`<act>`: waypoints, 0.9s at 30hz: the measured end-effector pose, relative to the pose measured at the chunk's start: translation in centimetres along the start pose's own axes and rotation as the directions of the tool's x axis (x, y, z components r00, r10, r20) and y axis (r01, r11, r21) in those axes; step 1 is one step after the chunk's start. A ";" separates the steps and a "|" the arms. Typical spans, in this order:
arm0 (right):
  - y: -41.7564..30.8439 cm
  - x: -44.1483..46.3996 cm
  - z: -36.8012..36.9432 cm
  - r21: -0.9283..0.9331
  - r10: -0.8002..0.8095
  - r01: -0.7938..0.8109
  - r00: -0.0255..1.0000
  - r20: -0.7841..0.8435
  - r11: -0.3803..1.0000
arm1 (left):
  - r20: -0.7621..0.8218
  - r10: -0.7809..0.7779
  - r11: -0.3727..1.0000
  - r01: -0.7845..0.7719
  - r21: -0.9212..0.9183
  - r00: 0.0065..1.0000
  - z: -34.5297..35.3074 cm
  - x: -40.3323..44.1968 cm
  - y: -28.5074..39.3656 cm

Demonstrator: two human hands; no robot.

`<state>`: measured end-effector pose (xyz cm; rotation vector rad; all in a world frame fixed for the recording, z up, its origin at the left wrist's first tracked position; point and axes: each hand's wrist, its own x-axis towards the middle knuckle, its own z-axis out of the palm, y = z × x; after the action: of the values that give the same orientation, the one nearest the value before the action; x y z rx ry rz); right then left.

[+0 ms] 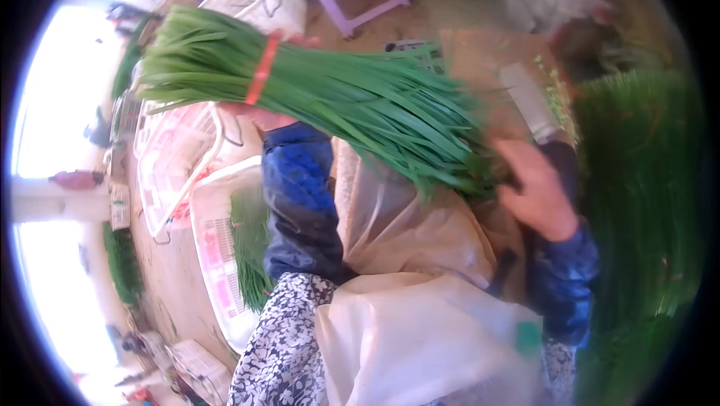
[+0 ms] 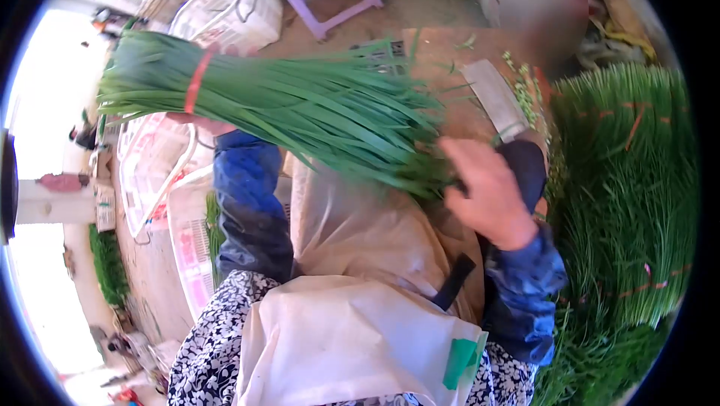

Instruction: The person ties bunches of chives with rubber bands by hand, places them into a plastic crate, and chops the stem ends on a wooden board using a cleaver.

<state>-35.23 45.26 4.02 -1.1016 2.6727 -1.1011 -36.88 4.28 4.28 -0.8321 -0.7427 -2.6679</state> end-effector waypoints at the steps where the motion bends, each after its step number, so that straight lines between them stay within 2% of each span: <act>1: -0.6 0.5 -1.5 0.011 0.022 -0.021 0.997 -0.074 1.000 | 0.016 0.041 0.998 -0.042 0.035 0.999 0.1 0.1 -0.6; 3: -1.9 1.3 -2.9 0.066 0.023 -0.008 0.972 -0.233 0.998 | 0.087 0.232 0.914 -0.248 0.321 0.969 0.1 0.4 -1.9; 4: -3.0 2.2 -3.3 0.108 0.043 -0.010 0.951 -0.305 0.994 | 0.031 0.193 0.933 -0.194 0.304 0.981 1.4 0.5 -2.4; 5: -4.4 3.5 -3.0 0.103 -0.046 0.084 0.942 -0.332 0.991 | -0.025 0.148 0.954 -0.136 0.266 0.989 2.7 0.3 -2.9; 6: -5.9 4.9 -2.6 0.091 -0.126 0.168 0.926 -0.355 0.982 | -0.005 0.161 0.953 -0.154 0.259 0.987 3.1 0.1 -3.5; 9: -8.4 8.0 -0.9 0.151 -0.285 0.362 0.881 -0.377 0.920 | -0.170 0.005 0.962 0.042 0.270 0.985 4.2 -1.3 -5.6; 10: -9.0 9.0 -0.6 0.192 -0.301 0.397 0.870 -0.390 0.897 | -0.160 0.006 0.965 0.036 0.260 0.987 4.3 -1.3 -5.9; 12: -9.8 11.0 -0.4 0.199 -0.341 0.454 0.838 -0.426 0.869 | -0.065 -0.109 0.978 0.119 0.174 0.992 4.1 -1.5 -6.5; 16: -12.0 12.9 -1.4 0.294 -0.332 0.416 0.896 -0.295 0.861 | -0.149 -0.118 0.975 0.142 0.169 0.982 5.2 -2.6 -7.5; 18: -12.0 13.0 -1.0 0.210 -0.354 0.441 0.867 -0.352 0.873 | -0.168 -0.113 0.985 0.132 0.109 0.979 5.8 -3.3 -7.9; 19: -11.8 13.2 -0.8 0.199 -0.351 0.434 0.870 -0.346 0.879 | -0.294 -0.082 0.983 0.126 0.136 0.952 5.8 -4.0 -8.0; 21: -11.4 13.5 -0.3 0.054 -0.394 0.435 0.856 -0.335 0.899 | -0.379 -0.084 0.981 0.143 0.131 0.922 4.7 -4.7 -8.2; 22: -11.3 13.4 -0.2 0.047 -0.390 0.427 0.860 -0.330 0.903 | -0.420 -0.084 0.980 0.151 0.128 0.903 4.2 -5.1 -8.3; 24: -11.3 13.4 -0.2 0.232 -0.311 0.407 0.880 -0.358 0.884 | -0.415 -0.136 0.973 0.199 0.113 0.900 4.1 -5.1 -8.5; 27: -10.1 13.7 -0.9 0.234 -0.335 0.457 0.844 -0.420 0.858 | -0.399 -0.128 0.968 0.202 0.151 0.908 5.2 -4.6 -8.9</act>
<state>-39.73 32.18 13.98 -1.5617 2.4030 -1.9193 -34.10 14.89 1.77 -0.1861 -0.9768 -2.7235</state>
